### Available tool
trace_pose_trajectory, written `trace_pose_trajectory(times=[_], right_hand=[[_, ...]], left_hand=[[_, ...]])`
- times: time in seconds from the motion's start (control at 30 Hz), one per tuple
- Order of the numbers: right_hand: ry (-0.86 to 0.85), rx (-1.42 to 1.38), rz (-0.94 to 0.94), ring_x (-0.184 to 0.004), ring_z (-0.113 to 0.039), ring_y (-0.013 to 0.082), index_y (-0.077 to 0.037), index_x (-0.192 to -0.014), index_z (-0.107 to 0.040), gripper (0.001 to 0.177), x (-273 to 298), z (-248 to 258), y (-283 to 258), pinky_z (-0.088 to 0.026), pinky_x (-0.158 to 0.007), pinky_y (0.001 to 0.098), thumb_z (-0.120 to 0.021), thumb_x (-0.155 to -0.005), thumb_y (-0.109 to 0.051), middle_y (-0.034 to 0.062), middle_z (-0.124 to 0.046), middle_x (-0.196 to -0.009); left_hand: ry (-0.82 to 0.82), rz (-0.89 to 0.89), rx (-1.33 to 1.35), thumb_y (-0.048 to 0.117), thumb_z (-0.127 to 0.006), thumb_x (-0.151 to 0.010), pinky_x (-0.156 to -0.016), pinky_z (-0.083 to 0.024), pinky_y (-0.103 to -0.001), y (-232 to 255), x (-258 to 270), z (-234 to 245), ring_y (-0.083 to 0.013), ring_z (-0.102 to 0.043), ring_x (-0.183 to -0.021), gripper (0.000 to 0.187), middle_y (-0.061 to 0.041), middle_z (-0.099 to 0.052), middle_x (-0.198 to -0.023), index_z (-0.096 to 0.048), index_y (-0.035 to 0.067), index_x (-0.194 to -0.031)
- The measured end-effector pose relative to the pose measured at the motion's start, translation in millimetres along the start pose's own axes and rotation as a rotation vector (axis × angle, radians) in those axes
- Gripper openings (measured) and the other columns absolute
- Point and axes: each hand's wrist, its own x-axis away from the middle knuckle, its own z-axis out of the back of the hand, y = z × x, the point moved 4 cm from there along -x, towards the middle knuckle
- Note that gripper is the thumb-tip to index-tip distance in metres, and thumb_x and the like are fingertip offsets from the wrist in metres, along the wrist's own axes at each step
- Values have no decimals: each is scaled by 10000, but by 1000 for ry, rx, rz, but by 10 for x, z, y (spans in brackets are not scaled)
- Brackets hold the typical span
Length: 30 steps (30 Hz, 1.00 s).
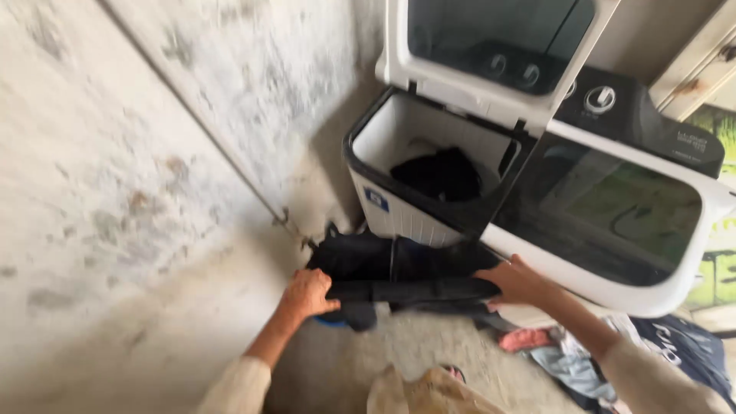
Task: Adding detergent and clothes to a top-loading washing machine.
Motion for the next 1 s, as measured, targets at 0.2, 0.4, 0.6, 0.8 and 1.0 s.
trace_pose_trajectory(times=[0.2, 0.4, 0.6, 0.8, 1.0], right_hand=[[-588, -142, -28, -947, -759, 225, -175, -1109, -759, 446, -554, 25, 641, -582, -842, 387, -866, -695, -300, 45, -800, -969], [-534, 60, -336, -707, -761, 252, -247, -1306, -672, 618, -1234, 1810, 914, -638, -645, 436, -803, -709, -152, 123, -797, -798], [883, 213, -120, -1078, -633, 382, -124, -1203, -703, 479, -1189, 2972, 393, -557, -895, 479, -651, -744, 3, 148, -682, -1095], [979, 56, -6, -1210, -448, 488, -2, -1306, -552, 588, -1312, 1925, 544, -388, -1035, 629, -667, -729, -7, 277, -496, -1262], [465, -251, 22, -1205, -606, 361, -142, -1126, -718, 315, -912, 378, 1011, -465, -1030, 498, -768, -843, -269, 128, -657, -1283]], left_hand=[[-322, 16, -289, 541, -971, -498, -930, -510, -459, 134, -536, 366, -318, -710, -921, 887, -125, -731, -944, -662, 15, -1142], [-242, 78, -410, 362, -978, -522, -887, -514, -450, 124, -2005, 1555, -294, -677, -968, 412, -78, -737, -985, -778, 164, -822], [689, -143, -165, 658, -975, -578, -1062, -404, -588, 485, -3240, 2753, -357, -640, -1035, 987, -143, -670, -1054, -622, 7, -1229], [738, -193, -52, 142, -847, -787, -1243, -292, -551, 1104, -3078, 2124, -393, -418, -1403, 1034, -140, -532, -1402, -285, 217, -1652], [100, -190, 51, 497, -837, -733, -1247, -40, -629, 931, -2573, 79, -442, -99, -1557, 1011, -161, -330, -1610, -282, 285, -1550]])
